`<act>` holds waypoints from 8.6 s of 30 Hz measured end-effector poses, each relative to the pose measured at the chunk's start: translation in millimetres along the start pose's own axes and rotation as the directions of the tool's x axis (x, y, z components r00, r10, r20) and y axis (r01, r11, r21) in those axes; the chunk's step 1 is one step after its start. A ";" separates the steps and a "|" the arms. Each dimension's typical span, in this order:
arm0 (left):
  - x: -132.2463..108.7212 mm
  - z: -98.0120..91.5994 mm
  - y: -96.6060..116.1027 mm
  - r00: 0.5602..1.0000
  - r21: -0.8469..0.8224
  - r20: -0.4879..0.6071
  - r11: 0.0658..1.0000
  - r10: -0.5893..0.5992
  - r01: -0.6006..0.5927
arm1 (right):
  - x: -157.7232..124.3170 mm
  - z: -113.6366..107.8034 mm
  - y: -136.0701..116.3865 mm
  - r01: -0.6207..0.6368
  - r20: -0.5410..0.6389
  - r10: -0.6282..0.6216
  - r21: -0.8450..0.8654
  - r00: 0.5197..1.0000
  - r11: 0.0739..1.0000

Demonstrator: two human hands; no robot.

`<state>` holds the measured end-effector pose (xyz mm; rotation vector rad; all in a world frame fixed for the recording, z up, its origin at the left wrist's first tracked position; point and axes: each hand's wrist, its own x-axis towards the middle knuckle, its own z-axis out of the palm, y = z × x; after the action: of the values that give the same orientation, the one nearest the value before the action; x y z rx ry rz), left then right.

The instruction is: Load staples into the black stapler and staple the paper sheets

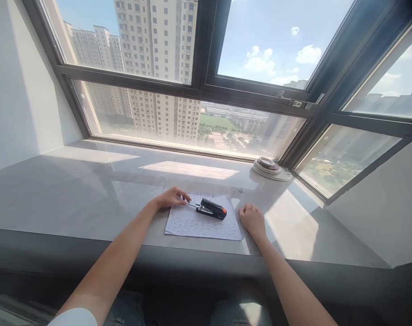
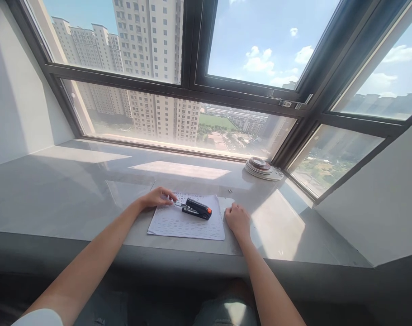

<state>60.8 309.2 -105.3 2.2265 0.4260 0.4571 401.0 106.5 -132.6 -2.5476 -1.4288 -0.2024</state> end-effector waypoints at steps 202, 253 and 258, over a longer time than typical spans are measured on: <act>9.6 -10.1 -42.4 0.496 0.297 -0.772 0.464 -0.397 0.835 | 100.8 41.9 34.6 0.436 0.284 -0.499 0.257 0.819 0.862; -155.4 -61.8 -46.9 0.519 0.379 -0.739 0.371 -0.429 0.848 | 46.9 30.9 -99.4 0.546 0.260 -0.562 0.138 0.785 0.827; -154.9 -62.1 -49.0 0.527 0.403 -0.746 0.354 -0.407 0.844 | 45.7 25.5 -84.1 0.520 0.266 -0.532 0.118 0.804 0.846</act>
<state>-110.8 311.2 -133.5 2.3084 2.1184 0.4777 353.3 193.2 -137.3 -2.1449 -2.2134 0.1262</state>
